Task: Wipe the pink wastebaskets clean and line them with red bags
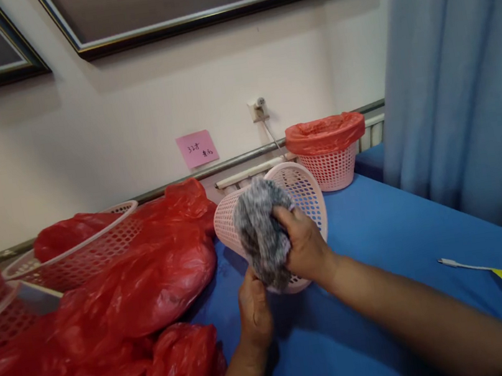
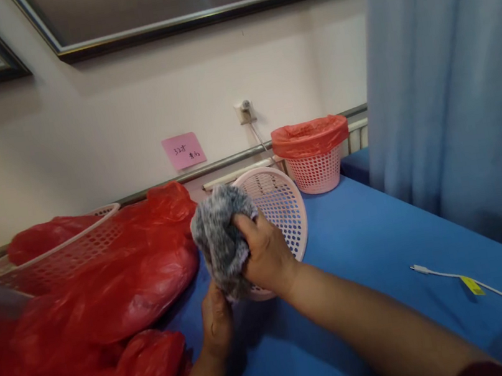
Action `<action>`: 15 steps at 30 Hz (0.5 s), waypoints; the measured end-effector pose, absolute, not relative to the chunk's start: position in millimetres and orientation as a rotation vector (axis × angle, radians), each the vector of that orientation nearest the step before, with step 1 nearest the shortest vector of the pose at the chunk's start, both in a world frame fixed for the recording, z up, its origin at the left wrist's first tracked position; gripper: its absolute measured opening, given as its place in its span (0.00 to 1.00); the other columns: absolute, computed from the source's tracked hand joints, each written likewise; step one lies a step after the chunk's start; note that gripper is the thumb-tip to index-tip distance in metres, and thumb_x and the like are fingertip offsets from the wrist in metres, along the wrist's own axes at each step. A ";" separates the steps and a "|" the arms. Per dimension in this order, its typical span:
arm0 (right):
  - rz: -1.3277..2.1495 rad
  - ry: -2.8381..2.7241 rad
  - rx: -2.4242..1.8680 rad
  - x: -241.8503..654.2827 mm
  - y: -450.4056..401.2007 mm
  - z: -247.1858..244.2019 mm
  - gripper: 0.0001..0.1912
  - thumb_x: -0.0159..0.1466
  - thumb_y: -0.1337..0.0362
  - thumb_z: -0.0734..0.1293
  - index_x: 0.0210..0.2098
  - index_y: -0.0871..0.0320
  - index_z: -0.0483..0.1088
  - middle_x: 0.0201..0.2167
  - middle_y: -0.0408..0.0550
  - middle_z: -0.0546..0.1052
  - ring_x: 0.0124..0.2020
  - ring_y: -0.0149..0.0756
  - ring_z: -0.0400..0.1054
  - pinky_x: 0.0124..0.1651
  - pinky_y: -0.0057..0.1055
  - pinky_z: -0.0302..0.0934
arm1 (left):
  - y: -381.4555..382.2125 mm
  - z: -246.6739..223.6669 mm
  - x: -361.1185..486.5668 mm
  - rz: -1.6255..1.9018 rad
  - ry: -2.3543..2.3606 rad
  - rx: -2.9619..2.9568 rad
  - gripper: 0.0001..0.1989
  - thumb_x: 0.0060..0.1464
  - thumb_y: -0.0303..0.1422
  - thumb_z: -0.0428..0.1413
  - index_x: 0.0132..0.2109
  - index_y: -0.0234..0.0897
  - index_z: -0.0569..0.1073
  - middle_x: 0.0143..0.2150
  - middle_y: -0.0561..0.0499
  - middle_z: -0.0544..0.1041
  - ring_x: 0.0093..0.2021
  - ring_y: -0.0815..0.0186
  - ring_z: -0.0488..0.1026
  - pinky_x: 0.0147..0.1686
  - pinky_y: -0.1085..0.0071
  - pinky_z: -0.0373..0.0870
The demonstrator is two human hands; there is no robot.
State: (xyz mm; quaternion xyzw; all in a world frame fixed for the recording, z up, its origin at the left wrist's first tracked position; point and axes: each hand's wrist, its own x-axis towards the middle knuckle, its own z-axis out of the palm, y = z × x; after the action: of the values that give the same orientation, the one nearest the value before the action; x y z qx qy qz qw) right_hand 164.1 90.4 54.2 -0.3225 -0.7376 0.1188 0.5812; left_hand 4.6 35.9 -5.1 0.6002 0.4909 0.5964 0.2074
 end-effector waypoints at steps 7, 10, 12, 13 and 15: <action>0.448 -2.389 -1.023 190.9 61.6 -29.3 0.12 0.65 0.60 0.69 0.47 0.53 0.77 0.48 0.53 0.78 0.44 0.44 0.75 0.46 0.35 0.69 | 37.9 -12.8 -2.9 1.642 1.369 1.639 0.30 0.65 0.62 0.50 0.35 0.39 0.75 0.30 0.52 0.74 0.31 0.62 0.70 0.32 0.67 0.72; 0.345 -2.476 -1.338 216.0 79.8 -40.0 0.12 0.66 0.62 0.68 0.48 0.54 0.77 0.48 0.52 0.79 0.44 0.42 0.75 0.46 0.33 0.67 | 40.4 -14.3 -1.0 1.646 1.391 1.617 0.23 0.63 0.54 0.59 0.34 0.38 0.74 0.29 0.55 0.72 0.29 0.66 0.68 0.30 0.71 0.68; 0.255 -2.430 -1.532 233.7 101.3 -36.2 0.13 0.65 0.67 0.67 0.49 0.55 0.77 0.49 0.54 0.79 0.45 0.43 0.75 0.46 0.33 0.66 | 40.7 -13.5 0.8 1.648 1.399 1.619 0.21 0.63 0.52 0.61 0.34 0.37 0.74 0.29 0.55 0.71 0.29 0.66 0.68 0.30 0.72 0.67; 0.215 -2.387 -1.611 241.7 112.6 -32.7 0.15 0.66 0.69 0.65 0.51 0.57 0.77 0.50 0.56 0.79 0.45 0.44 0.75 0.46 0.34 0.65 | 40.4 -12.7 1.4 1.648 1.401 1.623 0.21 0.63 0.51 0.60 0.34 0.37 0.75 0.28 0.55 0.71 0.29 0.67 0.67 0.30 0.73 0.67; 0.148 -2.287 -1.723 253.7 131.5 -26.1 0.18 0.68 0.72 0.61 0.54 0.60 0.75 0.51 0.61 0.77 0.47 0.47 0.74 0.47 0.37 0.65 | 39.4 -10.9 2.1 1.647 1.405 1.632 0.21 0.63 0.50 0.60 0.34 0.37 0.75 0.28 0.55 0.71 0.29 0.67 0.67 0.29 0.73 0.67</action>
State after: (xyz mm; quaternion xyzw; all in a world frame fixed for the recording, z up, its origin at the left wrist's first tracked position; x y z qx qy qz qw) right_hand 253.7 131.5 -26.1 -0.5952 -0.7902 0.0510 0.1366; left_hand 2.1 39.4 -10.9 0.5882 0.5064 0.5934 0.2134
